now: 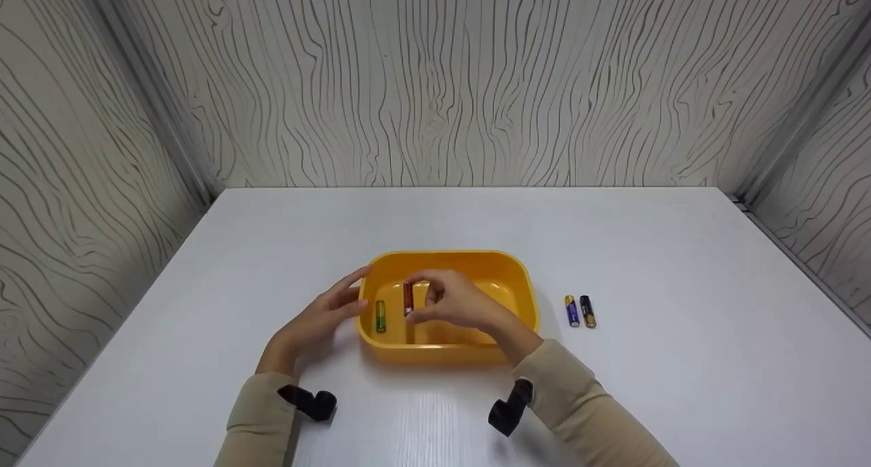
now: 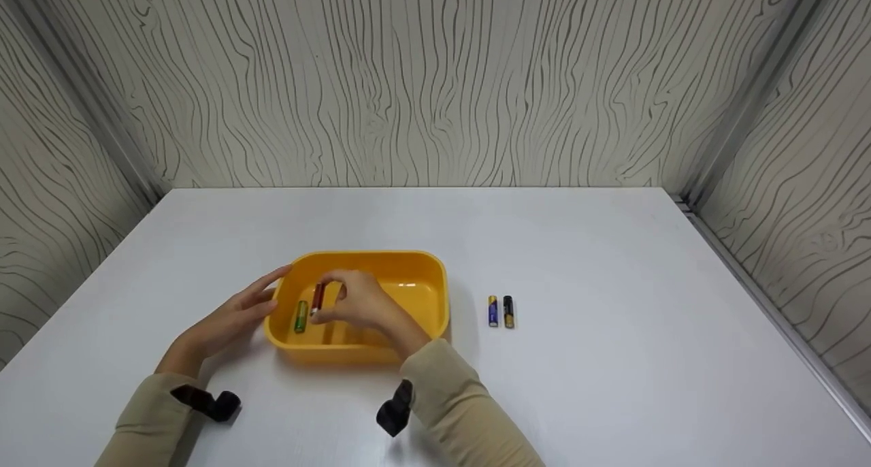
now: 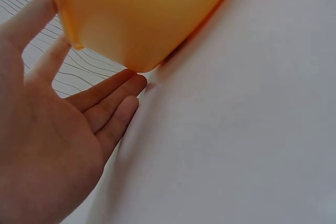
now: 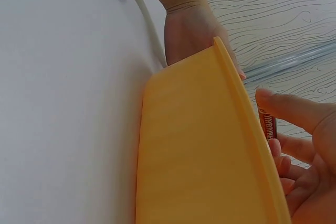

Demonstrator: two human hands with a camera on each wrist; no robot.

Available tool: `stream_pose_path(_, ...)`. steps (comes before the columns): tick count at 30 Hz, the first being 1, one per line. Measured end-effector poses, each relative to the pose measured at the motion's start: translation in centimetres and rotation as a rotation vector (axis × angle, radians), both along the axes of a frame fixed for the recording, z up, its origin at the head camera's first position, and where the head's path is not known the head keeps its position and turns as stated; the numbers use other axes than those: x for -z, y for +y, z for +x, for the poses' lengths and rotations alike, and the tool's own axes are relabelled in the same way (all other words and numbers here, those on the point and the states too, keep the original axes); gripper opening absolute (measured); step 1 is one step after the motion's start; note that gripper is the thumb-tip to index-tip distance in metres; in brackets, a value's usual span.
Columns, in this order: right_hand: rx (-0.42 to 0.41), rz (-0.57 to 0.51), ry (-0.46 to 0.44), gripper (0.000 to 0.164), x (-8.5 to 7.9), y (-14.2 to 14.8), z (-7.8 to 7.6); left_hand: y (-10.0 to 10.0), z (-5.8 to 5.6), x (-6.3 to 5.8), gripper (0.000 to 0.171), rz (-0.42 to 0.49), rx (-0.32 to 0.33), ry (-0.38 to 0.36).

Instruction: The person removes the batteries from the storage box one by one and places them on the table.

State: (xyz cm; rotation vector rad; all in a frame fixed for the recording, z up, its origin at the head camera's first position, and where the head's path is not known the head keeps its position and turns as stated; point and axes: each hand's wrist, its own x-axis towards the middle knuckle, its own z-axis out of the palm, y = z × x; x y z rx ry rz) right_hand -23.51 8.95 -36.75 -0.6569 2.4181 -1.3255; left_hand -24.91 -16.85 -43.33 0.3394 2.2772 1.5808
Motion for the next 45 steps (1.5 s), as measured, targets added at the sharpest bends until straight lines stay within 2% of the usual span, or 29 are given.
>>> stream_pose_path(10, -0.024, -0.002, 0.051, 0.055, -0.2, 1.1, 0.2, 0.0, -0.1, -0.1, 0.059, -0.002, 0.015, 0.005)
stream_pose_path(19, -0.006, -0.036, 0.074, 0.053, -0.1, 2.4, 0.2, -0.1, -0.2, 0.0, 0.059, 0.016, 0.037, 0.017)
stream_pose_path(29, 0.030, -0.116, 0.051, 0.056, -0.2, 4.5, 0.5, -0.1, -0.1, 0.0, 0.058, 0.015, 0.030, 0.017)
stream_pose_path(45, 0.085, -0.138, 0.010, 0.063, -0.2, 7.4, 0.8, -0.1, 0.0, -0.1, 0.058, 0.020, 0.032, 0.013)
